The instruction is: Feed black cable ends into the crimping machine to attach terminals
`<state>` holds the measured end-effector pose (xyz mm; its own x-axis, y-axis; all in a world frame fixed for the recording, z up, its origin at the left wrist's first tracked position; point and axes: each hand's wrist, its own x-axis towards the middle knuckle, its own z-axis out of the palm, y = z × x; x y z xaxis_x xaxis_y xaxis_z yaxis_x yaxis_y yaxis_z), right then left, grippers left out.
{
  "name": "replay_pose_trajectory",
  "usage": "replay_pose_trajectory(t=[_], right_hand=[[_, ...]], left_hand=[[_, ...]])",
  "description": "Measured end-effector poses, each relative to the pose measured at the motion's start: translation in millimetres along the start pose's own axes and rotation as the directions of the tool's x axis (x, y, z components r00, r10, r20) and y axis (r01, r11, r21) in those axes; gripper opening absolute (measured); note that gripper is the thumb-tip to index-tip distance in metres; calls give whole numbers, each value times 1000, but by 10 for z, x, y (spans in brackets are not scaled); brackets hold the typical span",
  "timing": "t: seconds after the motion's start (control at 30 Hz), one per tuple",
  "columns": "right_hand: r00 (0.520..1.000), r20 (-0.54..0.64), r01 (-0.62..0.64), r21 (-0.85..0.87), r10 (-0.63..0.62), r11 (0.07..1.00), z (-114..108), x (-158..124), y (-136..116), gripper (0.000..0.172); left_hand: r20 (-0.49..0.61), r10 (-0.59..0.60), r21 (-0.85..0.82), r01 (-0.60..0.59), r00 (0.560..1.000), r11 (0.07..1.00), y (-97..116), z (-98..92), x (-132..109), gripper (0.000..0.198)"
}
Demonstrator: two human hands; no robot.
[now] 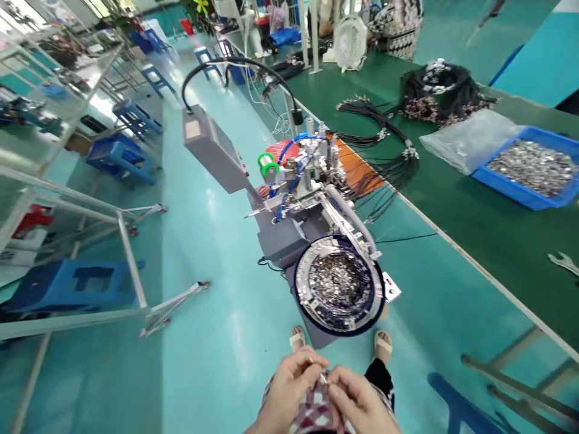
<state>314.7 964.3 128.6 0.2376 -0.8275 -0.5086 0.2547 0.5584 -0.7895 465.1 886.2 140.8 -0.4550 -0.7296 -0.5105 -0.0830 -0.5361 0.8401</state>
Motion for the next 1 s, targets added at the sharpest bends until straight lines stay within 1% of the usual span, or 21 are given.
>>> replay_pose_trajectory(t=[0.07,0.1,0.17,0.27,0.33,0.4,0.5,0.57,0.7,0.8,0.87,0.9,1.0], right_hand=[[999,46,1,13,-2,1000,448,321,-83,39],[998,66,-4,12,3,1000,627,457,-125,39],[996,90,-15,24,13,1000,897,684,-189,40],[994,100,-40,76,32,996,1123,946,-241,42],[996,85,-45,111,36,993,1194,1093,-287,43],[998,63,-31,130,23,991,1229,1238,-372,43],[1000,29,3,136,-7,991,1244,1482,-588,43],[999,-7,39,106,-38,994,1232,1668,-771,39],[983,-138,101,-117,-117,988,1106,2044,-1140,23],[960,-232,102,-233,-157,967,890,2259,-1378,22],[936,-304,98,-261,-179,960,706,2368,-1509,24],[916,-351,98,-274,-195,957,613,2417,-1563,25],[830,-505,98,-287,-237,953,384,2564,-1669,25]], left_hand=[[-11,19,-12,-19,1000,1000,40,-488,-130,30],[-25,34,-8,-35,999,999,55,-693,-179,33],[-70,53,21,-51,996,998,78,-1029,-235,34],[-97,69,108,-58,993,992,144,-1389,-214,31],[-108,90,167,-71,990,983,243,-1572,-138,30],[-124,109,210,-82,986,974,386,-1735,-19,32],[-119,93,250,-61,989,966,643,-1955,235,34],[-118,61,260,-28,991,965,815,-2083,450,34],[-178,31,214,8,984,977,1117,-2274,932,33],[-182,-33,155,62,983,986,1292,-2368,1247,36],[-165,-103,178,133,981,975,1377,-2420,1411,38],[-155,-129,211,161,979,964,1410,-2447,1482,39],[-112,-168,387,198,980,901,1488,-2550,1688,41]])
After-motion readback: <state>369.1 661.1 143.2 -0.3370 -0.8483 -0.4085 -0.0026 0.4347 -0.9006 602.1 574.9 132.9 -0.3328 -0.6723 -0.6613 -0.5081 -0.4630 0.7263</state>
